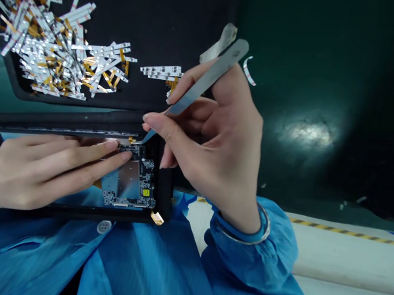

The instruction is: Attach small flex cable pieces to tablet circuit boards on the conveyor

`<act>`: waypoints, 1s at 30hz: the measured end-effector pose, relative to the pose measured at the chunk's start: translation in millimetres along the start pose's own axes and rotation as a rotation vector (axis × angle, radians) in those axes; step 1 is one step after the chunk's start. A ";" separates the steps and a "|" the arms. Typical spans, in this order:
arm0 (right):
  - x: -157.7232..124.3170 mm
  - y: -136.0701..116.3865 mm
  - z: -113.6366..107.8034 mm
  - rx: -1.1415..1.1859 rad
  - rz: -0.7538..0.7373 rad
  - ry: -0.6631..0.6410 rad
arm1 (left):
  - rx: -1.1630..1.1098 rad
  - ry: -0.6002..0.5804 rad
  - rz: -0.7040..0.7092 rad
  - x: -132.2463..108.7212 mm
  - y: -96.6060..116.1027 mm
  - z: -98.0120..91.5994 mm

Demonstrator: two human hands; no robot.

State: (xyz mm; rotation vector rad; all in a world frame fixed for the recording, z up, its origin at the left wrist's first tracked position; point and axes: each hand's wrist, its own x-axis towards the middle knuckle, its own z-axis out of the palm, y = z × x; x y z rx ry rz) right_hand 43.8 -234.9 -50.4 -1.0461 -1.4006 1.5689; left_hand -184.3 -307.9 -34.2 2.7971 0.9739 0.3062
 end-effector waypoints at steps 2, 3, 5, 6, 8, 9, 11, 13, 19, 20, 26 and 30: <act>0.0 -0.1 -0.4 -0.007 0.007 -0.004 | 0.004 0.003 -0.006 -2.0 1.2 1.2; 0.0 -0.1 -0.5 -0.019 0.011 -0.006 | 0.003 0.008 -0.010 -2.8 1.6 1.7; 0.1 -0.1 -0.6 -0.041 0.023 -0.006 | 0.003 0.011 -0.014 -3.6 2.3 2.2; 0.1 -0.1 -0.6 -0.042 0.021 -0.008 | 0.001 0.008 -0.014 -3.7 2.5 2.1; -0.3 -0.4 -0.6 -0.046 0.021 -0.009 | -0.005 0.004 -0.013 -3.0 2.3 1.4; -0.7 -0.7 -0.7 -0.055 0.021 -0.006 | -0.009 0.003 -0.011 -2.4 1.9 0.8; -1.5 -1.6 -1.0 -0.097 0.021 0.013 | -0.012 0.005 -0.012 -1.0 0.9 -0.2; -1.6 -2.4 -1.6 -0.148 0.006 0.024 | -0.015 0.006 -0.008 0.1 -0.1 -0.6; 3.3 1.4 -6.2 -0.145 -0.119 -0.056 | 0.008 -0.014 -0.035 0.5 0.6 1.4; 4.1 2.4 -7.1 -0.136 -0.136 -0.064 | 0.021 -0.014 -0.042 0.7 1.1 1.6; 1.5 4.9 -5.1 -0.137 -0.141 -0.069 | 0.130 0.014 0.063 7.1 1.6 -1.9; -8.5 6.1 -4.5 -0.050 -0.216 0.119 | 0.113 -0.022 0.045 8.5 0.5 -4.7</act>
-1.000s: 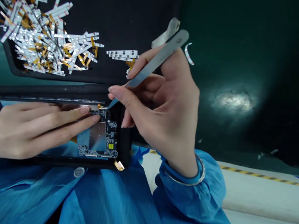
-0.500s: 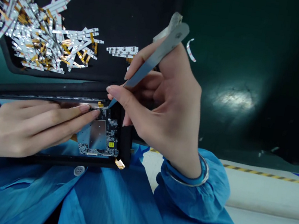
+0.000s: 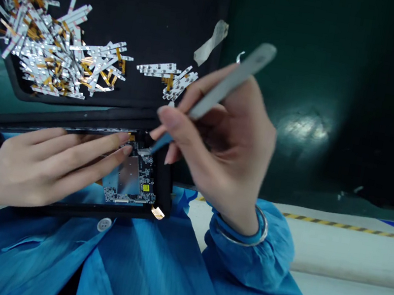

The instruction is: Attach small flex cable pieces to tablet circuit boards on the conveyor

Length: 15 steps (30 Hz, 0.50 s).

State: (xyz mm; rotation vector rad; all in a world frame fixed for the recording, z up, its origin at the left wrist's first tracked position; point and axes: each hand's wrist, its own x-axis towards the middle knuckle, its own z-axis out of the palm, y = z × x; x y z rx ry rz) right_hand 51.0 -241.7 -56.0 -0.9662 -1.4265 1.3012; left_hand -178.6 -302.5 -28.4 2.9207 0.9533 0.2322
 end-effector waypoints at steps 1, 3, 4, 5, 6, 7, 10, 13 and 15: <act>-4.3 -0.6 -2.4 0.019 -0.025 0.096 | -0.005 -0.008 -0.009 -0.6 0.1 0.1; -16.9 -2.6 -10.0 0.039 -0.065 0.271 | 0.010 -0.037 -0.009 -2.1 1.2 0.8; -25.6 -4.1 -14.5 0.049 -0.091 0.323 | 0.036 -0.048 0.004 -2.6 2.4 1.2; -36.0 -6.1 -18.9 0.036 -0.078 0.326 | 0.074 -0.058 0.020 -2.9 4.3 1.4; -47.8 -8.4 -22.6 0.030 -0.071 0.282 | 0.125 -0.069 0.034 -2.8 6.8 1.5; -60.7 -10.9 -25.3 -0.007 -0.013 0.208 | 0.183 -0.079 0.042 -2.2 10.2 1.3; -99.6 -17.8 -23.6 -0.277 0.183 0.066 | 0.366 -0.118 0.035 1.6 24.4 0.0; -128.1 -20.9 -10.0 -0.506 0.200 -0.006 | 0.537 -0.166 0.023 7.8 40.2 -0.4; -139.8 -20.4 0.3 -0.568 0.149 0.050 | 0.630 -0.176 0.022 11.9 46.6 0.2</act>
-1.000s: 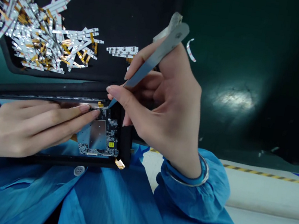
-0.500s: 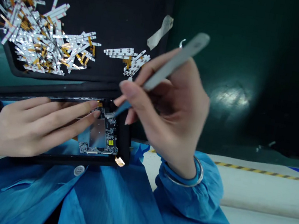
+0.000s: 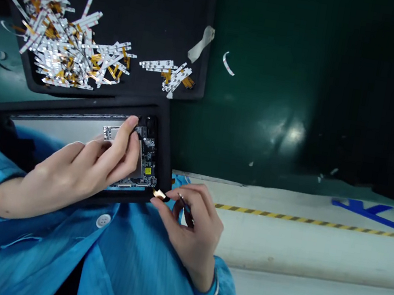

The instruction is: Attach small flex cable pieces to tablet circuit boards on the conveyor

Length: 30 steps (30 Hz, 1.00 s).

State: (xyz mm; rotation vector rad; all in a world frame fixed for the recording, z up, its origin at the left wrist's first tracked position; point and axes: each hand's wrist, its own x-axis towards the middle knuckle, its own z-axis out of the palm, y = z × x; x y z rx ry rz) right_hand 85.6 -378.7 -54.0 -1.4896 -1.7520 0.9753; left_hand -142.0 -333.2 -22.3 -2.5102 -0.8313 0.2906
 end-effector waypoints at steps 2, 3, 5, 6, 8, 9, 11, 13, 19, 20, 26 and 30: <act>-8.1 -1.3 7.7 -0.041 -0.055 0.057 | 0.023 0.016 0.002 2.6 -0.2 0.4; -11.1 -1.2 10.8 -0.056 -0.089 0.072 | -0.009 0.038 0.006 2.8 -2.8 2.2; -15.8 0.2 15.9 -0.059 -0.145 0.099 | -0.173 0.105 0.004 0.0 -11.9 8.5; -17.6 1.3 18.1 -0.051 -0.164 0.117 | -0.294 0.140 -0.009 -2.9 -17.5 12.2; -20.3 4.2 22.3 -0.032 -0.165 0.168 | -0.552 0.186 -0.083 -10.7 -28.0 18.9; -21.3 5.8 24.4 -0.025 -0.155 0.195 | -0.661 0.197 -0.132 -14.8 -31.7 21.1; -22.9 9.0 28.3 -0.003 -0.134 0.242 | -0.797 0.221 -0.223 -21.3 -34.8 22.5; -24.1 12.0 31.2 0.048 -0.114 0.297 | -0.824 0.242 -0.256 -23.1 -32.0 20.7; -24.4 12.4 34.3 0.068 0.000 0.304 | -0.872 0.192 -0.056 -2.4 -8.1 14.4; -23.9 11.2 35.0 0.060 -0.012 0.310 | -0.876 0.183 -0.020 2.1 -4.7 14.2; -17.4 9.4 39.6 -0.052 -0.244 0.365 | -0.846 0.170 0.020 17.4 5.6 16.2; -10.5 17.0 34.6 -0.220 -0.526 0.334 | -0.850 0.182 0.017 19.3 4.3 17.6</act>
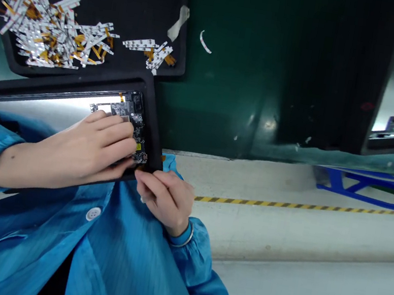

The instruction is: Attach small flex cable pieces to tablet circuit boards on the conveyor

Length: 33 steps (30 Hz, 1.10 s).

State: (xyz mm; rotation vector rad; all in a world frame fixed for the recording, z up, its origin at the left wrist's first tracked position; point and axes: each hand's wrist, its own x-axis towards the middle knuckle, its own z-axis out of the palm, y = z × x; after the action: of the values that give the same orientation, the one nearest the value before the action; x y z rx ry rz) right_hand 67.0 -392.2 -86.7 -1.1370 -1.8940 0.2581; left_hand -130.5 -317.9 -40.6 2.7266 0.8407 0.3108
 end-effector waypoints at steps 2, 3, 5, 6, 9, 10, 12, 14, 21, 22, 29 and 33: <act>2.9 5.3 -3.1 -0.023 -0.126 -0.065 | -0.064 -0.004 -0.026 -1.0 -3.3 -3.6; 4.8 7.1 -4.9 -0.032 -0.169 -0.106 | -0.107 -0.011 -0.048 -2.3 -5.4 -6.1; 9.1 8.5 -8.4 -0.050 -0.212 -0.174 | -0.166 -0.006 -0.097 -6.7 -10.3 -11.6; 11.0 8.2 -9.8 -0.059 -0.220 -0.195 | -0.172 0.002 -0.115 -9.6 -12.6 -13.9; 14.7 5.7 -11.8 -0.067 -0.206 -0.217 | -0.164 0.016 -0.137 -19.8 -18.1 -17.4; 15.1 4.8 -11.7 -0.069 -0.199 -0.217 | -0.165 0.016 -0.142 -22.9 -19.1 -17.6; 15.2 3.4 -10.8 -0.070 -0.184 -0.212 | -0.162 -0.002 -0.159 -27.5 -20.3 -17.1; 15.1 2.1 -9.6 -0.064 -0.168 -0.209 | -0.159 -0.011 -0.167 -29.6 -20.5 -16.4; 16.6 -1.9 -10.9 -0.056 -0.127 -0.223 | -0.164 0.011 -0.137 -29.6 -21.4 -14.2; 16.5 -2.1 -11.3 -0.060 -0.128 -0.231 | -0.164 0.009 -0.136 -29.9 -21.6 -13.9; 17.2 -2.3 -10.6 -0.049 -0.120 -0.238 | -0.184 0.010 -0.128 -30.3 -22.2 -13.8; 21.0 -3.9 -12.0 -0.042 -0.116 -0.276 | -0.196 0.016 -0.114 -30.2 -21.7 -13.9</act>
State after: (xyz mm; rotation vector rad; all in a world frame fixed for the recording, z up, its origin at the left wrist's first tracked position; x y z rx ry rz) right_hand 70.0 -380.8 -65.3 -1.0567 -2.2098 0.3251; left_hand -170.0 -315.3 -38.2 2.4887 0.9144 0.3703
